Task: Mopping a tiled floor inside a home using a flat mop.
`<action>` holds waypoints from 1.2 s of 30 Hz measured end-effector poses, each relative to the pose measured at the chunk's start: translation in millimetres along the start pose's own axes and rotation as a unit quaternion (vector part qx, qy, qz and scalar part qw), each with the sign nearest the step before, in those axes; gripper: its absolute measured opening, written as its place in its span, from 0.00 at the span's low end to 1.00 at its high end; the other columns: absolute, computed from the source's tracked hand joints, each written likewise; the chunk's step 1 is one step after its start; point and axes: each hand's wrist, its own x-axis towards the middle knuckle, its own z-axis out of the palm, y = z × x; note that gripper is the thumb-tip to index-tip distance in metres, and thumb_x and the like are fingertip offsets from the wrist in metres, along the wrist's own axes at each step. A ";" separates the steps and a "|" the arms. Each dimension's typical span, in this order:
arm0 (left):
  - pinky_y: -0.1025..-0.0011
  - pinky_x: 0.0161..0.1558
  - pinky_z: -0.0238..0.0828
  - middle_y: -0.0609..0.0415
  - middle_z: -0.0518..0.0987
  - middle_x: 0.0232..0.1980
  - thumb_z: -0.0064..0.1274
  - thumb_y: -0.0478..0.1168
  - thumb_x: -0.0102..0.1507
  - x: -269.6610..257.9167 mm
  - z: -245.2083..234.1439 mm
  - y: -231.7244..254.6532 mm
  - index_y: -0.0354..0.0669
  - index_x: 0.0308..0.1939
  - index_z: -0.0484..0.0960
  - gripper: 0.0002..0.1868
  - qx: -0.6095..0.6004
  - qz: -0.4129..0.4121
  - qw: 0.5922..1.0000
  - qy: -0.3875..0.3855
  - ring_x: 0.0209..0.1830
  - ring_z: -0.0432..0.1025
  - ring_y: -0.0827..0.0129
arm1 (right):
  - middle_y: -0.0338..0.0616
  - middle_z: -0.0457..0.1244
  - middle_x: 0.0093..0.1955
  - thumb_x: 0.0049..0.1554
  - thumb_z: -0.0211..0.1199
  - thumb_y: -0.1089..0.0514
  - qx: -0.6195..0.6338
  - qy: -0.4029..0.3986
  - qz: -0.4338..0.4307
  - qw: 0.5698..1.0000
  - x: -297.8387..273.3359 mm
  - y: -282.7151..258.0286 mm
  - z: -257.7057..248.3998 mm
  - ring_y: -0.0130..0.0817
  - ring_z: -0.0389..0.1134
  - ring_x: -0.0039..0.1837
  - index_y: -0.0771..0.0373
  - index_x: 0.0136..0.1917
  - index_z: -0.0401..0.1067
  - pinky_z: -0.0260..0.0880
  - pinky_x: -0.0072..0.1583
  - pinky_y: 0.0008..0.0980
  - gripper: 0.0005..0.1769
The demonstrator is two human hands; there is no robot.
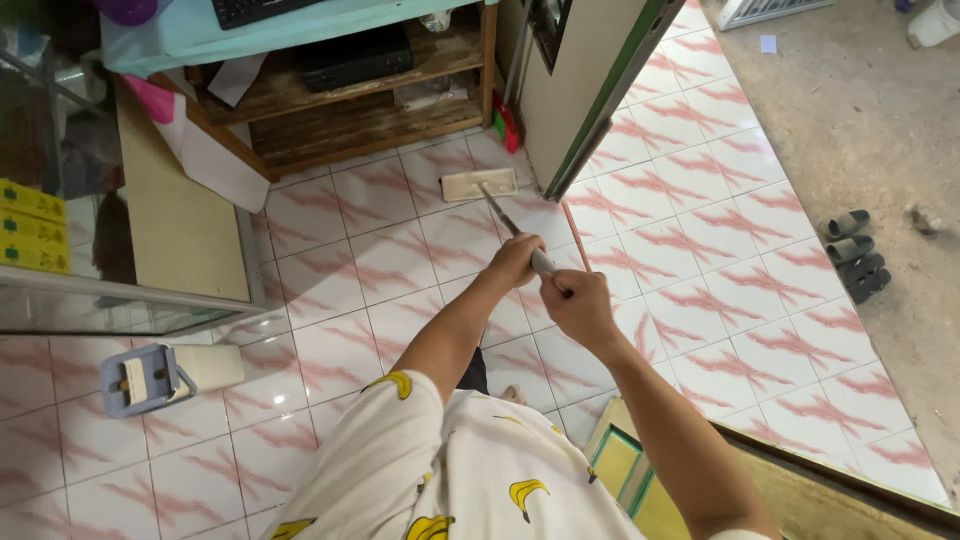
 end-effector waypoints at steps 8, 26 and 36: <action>0.53 0.50 0.70 0.43 0.78 0.43 0.61 0.39 0.57 -82.8 -38.5 123.8 0.46 0.40 0.79 0.10 0.050 -0.088 0.994 -0.036 0.47 0.72 0.44 | 0.37 0.43 0.20 0.58 0.65 0.62 -0.004 -0.081 0.052 0.995 -56.8 -51.2 -62.4 0.22 0.40 0.27 0.67 0.22 0.54 0.41 0.29 0.34 0.28; 0.59 0.46 0.73 0.48 0.79 0.46 0.60 0.33 0.52 -145.1 -59.6 20.7 0.43 0.39 0.77 0.13 0.046 -0.141 0.989 0.022 0.48 0.74 0.50 | 0.46 0.46 0.22 0.55 0.65 0.65 0.063 -0.060 -0.078 0.993 -97.4 -19.0 75.8 0.29 0.43 0.27 0.67 0.25 0.56 0.49 0.30 0.35 0.24; 0.55 0.45 0.75 0.45 0.80 0.41 0.58 0.42 0.58 -247.0 -113.5 145.8 0.44 0.40 0.79 0.10 0.100 -0.130 0.983 -0.082 0.44 0.77 0.51 | 0.39 0.43 0.21 0.58 0.64 0.62 0.074 -0.157 0.054 0.983 -174.3 -98.9 8.3 0.24 0.41 0.27 0.67 0.23 0.50 0.41 0.30 0.37 0.30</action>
